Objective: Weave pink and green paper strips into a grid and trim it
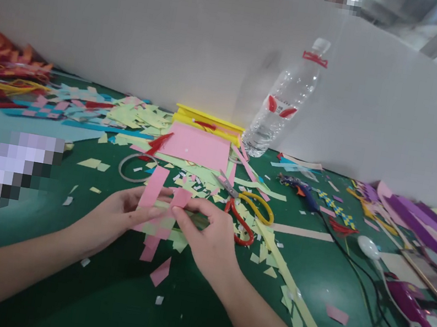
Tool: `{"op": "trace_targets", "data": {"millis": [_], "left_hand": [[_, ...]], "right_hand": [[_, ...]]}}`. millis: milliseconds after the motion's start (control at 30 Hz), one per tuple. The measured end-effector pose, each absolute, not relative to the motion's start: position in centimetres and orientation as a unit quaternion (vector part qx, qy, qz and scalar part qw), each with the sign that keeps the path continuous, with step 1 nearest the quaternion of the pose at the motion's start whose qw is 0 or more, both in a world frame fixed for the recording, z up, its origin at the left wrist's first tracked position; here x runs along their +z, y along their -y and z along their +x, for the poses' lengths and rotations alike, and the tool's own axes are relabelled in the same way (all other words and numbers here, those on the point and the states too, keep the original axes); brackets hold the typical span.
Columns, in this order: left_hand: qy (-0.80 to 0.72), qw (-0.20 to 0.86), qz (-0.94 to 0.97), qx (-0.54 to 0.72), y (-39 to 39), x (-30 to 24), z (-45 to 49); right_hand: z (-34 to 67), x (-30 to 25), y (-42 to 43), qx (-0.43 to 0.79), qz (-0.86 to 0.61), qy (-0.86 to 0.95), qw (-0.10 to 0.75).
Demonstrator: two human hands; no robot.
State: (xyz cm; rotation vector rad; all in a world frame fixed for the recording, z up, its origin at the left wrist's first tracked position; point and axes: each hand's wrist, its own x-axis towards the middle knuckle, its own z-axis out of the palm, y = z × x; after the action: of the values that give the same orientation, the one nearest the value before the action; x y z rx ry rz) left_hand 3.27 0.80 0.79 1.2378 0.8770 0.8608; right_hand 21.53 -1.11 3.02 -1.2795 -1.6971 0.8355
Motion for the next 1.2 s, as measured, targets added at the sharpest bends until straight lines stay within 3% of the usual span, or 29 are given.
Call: {"op": "trace_targets", "data": {"millis": [233, 833, 1200], "left_hand": [[-0.471, 0.540, 0.601, 0.353, -0.4, 1.3, 3.1], [-0.484, 0.500, 0.648, 0.310, -0.4, 0.5, 3.3], [-0.461, 0.540, 0.636, 0.303, -0.5, 0.3, 3.3]], "right_hand": [[21.4, 2.3, 0.7, 0.292, -0.504, 0.700, 0.413], [22.5, 0.8, 0.6, 0.332, -0.478, 0.708, 0.400], [22.6, 0.9, 0.8, 0.363, -0.470, 0.697, 0.402]]}}
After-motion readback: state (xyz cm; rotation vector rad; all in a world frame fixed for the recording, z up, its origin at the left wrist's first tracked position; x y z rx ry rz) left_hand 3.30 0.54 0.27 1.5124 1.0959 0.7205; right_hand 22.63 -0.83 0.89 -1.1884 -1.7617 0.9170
